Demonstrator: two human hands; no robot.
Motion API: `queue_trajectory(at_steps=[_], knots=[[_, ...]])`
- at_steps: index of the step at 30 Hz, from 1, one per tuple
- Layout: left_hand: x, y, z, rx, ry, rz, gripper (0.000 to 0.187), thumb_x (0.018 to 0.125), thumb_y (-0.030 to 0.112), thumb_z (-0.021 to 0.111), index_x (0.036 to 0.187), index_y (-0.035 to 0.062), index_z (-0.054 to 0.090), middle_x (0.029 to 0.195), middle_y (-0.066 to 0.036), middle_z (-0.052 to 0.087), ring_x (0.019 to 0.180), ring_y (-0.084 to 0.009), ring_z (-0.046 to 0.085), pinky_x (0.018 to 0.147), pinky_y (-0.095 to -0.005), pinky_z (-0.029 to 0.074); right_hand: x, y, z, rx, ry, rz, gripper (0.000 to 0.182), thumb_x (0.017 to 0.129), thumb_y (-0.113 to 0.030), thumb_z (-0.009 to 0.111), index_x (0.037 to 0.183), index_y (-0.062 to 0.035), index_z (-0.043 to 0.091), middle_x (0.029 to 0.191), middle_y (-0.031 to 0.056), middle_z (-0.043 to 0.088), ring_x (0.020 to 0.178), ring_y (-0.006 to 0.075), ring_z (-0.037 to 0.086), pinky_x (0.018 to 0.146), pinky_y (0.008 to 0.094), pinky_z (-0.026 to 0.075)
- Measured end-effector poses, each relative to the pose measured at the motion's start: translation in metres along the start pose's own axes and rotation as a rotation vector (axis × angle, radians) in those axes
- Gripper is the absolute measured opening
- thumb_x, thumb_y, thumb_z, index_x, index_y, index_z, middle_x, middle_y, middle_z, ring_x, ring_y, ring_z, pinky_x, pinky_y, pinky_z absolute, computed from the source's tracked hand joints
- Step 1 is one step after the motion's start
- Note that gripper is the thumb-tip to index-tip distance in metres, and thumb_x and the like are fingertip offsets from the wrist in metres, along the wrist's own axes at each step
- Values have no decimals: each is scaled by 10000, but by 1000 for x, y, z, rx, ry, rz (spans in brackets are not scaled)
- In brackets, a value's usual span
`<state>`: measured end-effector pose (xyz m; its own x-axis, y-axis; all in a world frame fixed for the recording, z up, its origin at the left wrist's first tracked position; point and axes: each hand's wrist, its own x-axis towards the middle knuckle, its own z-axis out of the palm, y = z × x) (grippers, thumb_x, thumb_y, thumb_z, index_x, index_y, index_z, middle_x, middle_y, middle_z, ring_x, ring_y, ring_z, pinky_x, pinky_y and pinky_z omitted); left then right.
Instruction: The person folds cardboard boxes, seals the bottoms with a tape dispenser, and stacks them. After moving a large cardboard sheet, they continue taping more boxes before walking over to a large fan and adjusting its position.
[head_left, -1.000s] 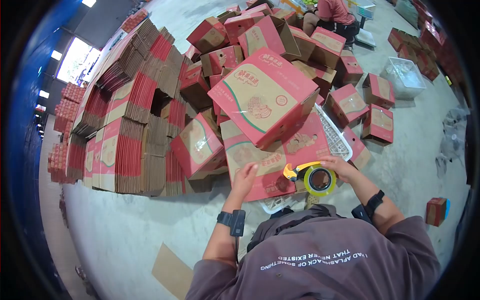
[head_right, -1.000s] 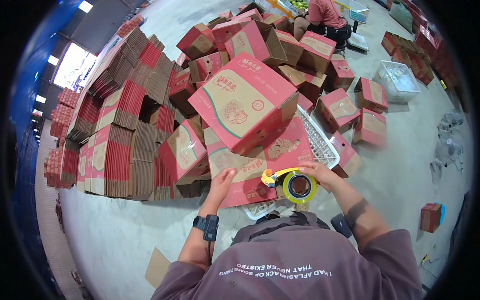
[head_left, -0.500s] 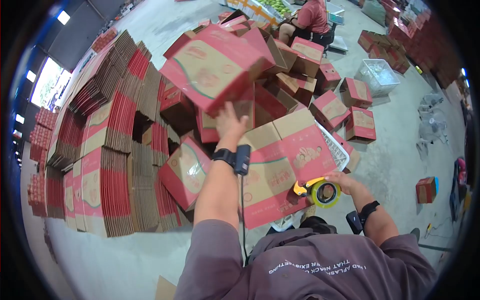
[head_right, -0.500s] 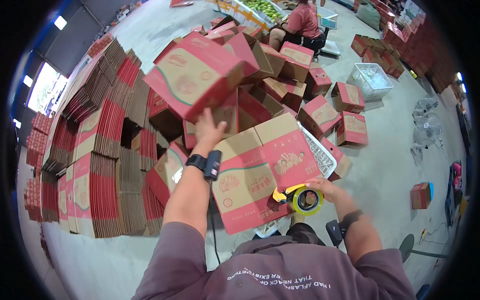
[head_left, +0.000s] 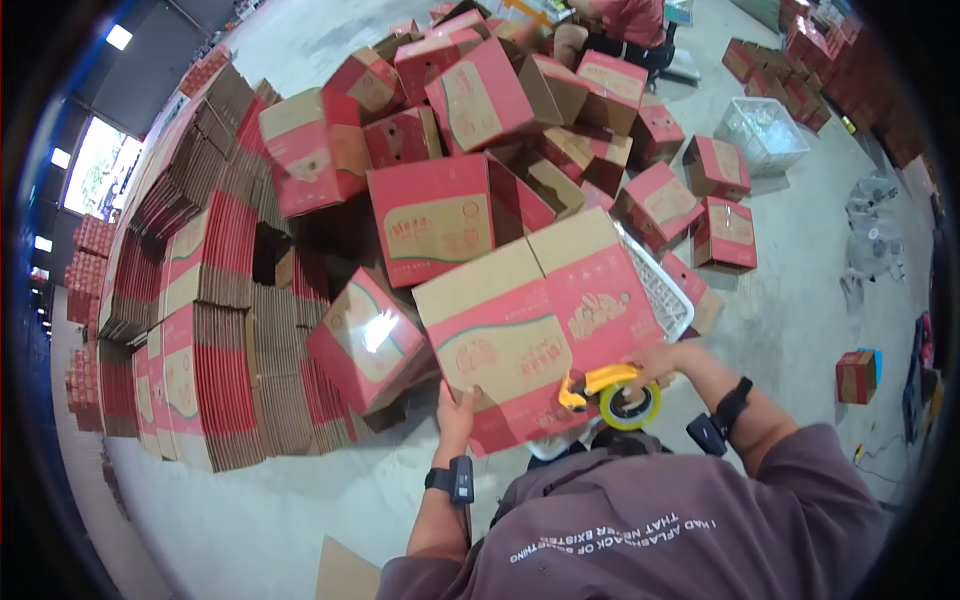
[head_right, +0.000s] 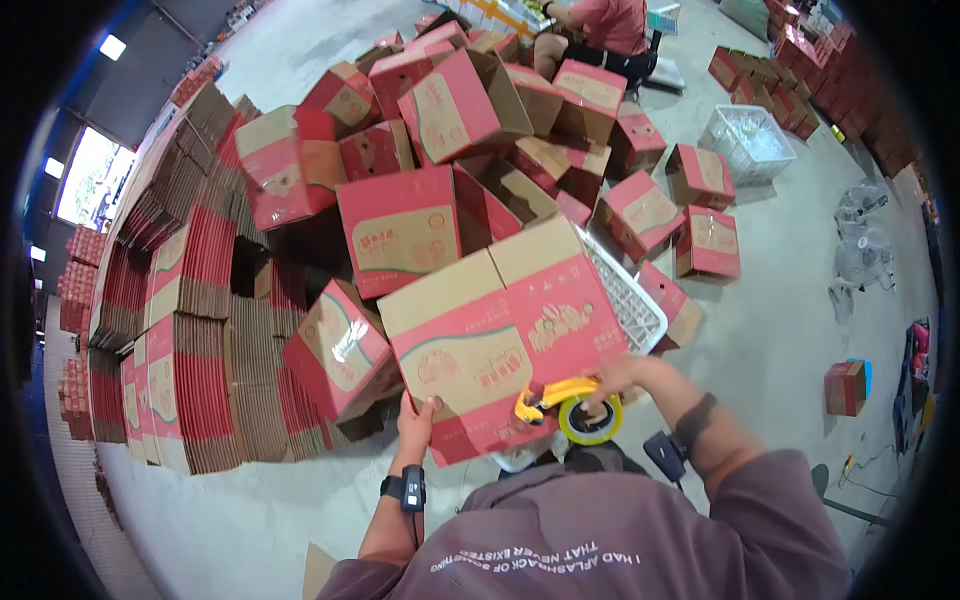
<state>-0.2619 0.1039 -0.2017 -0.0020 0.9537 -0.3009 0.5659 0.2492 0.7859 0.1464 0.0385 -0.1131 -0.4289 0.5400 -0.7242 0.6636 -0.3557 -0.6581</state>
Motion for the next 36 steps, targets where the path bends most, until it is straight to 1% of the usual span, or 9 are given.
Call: queue_trajectory(at_steps=[2, 3, 8, 16, 20, 22, 25, 29, 36], knots=[[-2, -23, 5, -88, 95, -5, 559, 786, 254, 702, 1225, -21, 493, 1119, -228, 588, 1035, -341, 584, 886, -394, 455, 18, 11, 1, -81, -57, -71, 709, 680, -475, 740, 1186, -15, 554, 1008, 115, 653, 890, 227, 621, 777, 344, 480], [2, -32, 4, 77, 109, -3, 436, 855, 135, 641, 1236, -7, 485, 1055, -89, 631, 927, -138, 594, 831, -264, 462, 24, 9, -2, -105, -68, -63, 663, 676, -421, 745, 1168, -16, 560, 1001, 112, 652, 888, 221, 621, 781, 336, 480], [-22, 75, -20, -549, 100, -461, 358, 868, 121, 632, 1198, 22, 534, 1068, -59, 630, 929, -136, 596, 835, -262, 465, -18, 26, -21, 373, 120, -114, 465, 693, -196, 729, 1093, -10, 580, 918, 87, 640, 857, 184, 628, 746, 297, 498], [-77, 182, -49, -821, -192, 64, 477, 855, -28, 549, 1313, 11, 420, 1267, -94, 532, 1141, -182, 519, 961, -310, 416, -125, 86, -66, 1909, 637, -674, 380, 820, -121, 588, 1180, -23, 516, 1116, 139, 604, 1004, 268, 612, 928, 429, 491], [-83, 172, -93, -823, -331, 168, 515, 823, -58, 555, 1311, 21, 410, 1267, -101, 522, 1148, -203, 508, 983, -331, 406, -138, 122, -72, 1811, 972, -605, 342, 833, -149, 594, 1139, -17, 519, 943, 74, 620, 865, 189, 624, 855, 365, 514], [-60, 141, -106, -413, -62, 119, 545, 822, -31, 575, 1330, 25, 386, 1223, -97, 536, 1124, -205, 515, 990, -338, 398, -152, 107, -61, 1510, 882, -485, 352, 801, -99, 627, 1128, -32, 515, 960, 63, 607, 859, 183, 629, 840, 362, 531], [-84, 223, -94, -830, 223, 424, 597, 842, 13, 594, 1377, 34, 330, 1183, -88, 539, 1098, -189, 515, 968, -319, 400, -157, 44, -34, 1006, 951, -535, 456, 712, 6, 679, 1139, -31, 522, 1001, 52, 593, 970, 137, 575, 851, 292, 475], [-91, 278, -88, -1118, 199, 517, 613, 881, 57, 587, 1411, 36, 279, 1177, -91, 519, 1083, -171, 509, 923, -297, 417, -201, -48, -9, 390, 804, -613, 710, 716, -317, 792, 1284, -71, 444, 1202, 92, 534, 1133, 182, 500, 971, 330, 398], [-82, 284, -83, -694, 271, 395, 517, 914, 110, 557, 1364, 22, 319, 1233, -110, 473, 1154, -181, 433, 1000, -331, 347, -227, -108, -18, -3, 491, -544, 879, 745, -545, 679, 1398, -83, 315, 1309, 184, 467, 1219, 306, 460, 1015, 384, 361]])
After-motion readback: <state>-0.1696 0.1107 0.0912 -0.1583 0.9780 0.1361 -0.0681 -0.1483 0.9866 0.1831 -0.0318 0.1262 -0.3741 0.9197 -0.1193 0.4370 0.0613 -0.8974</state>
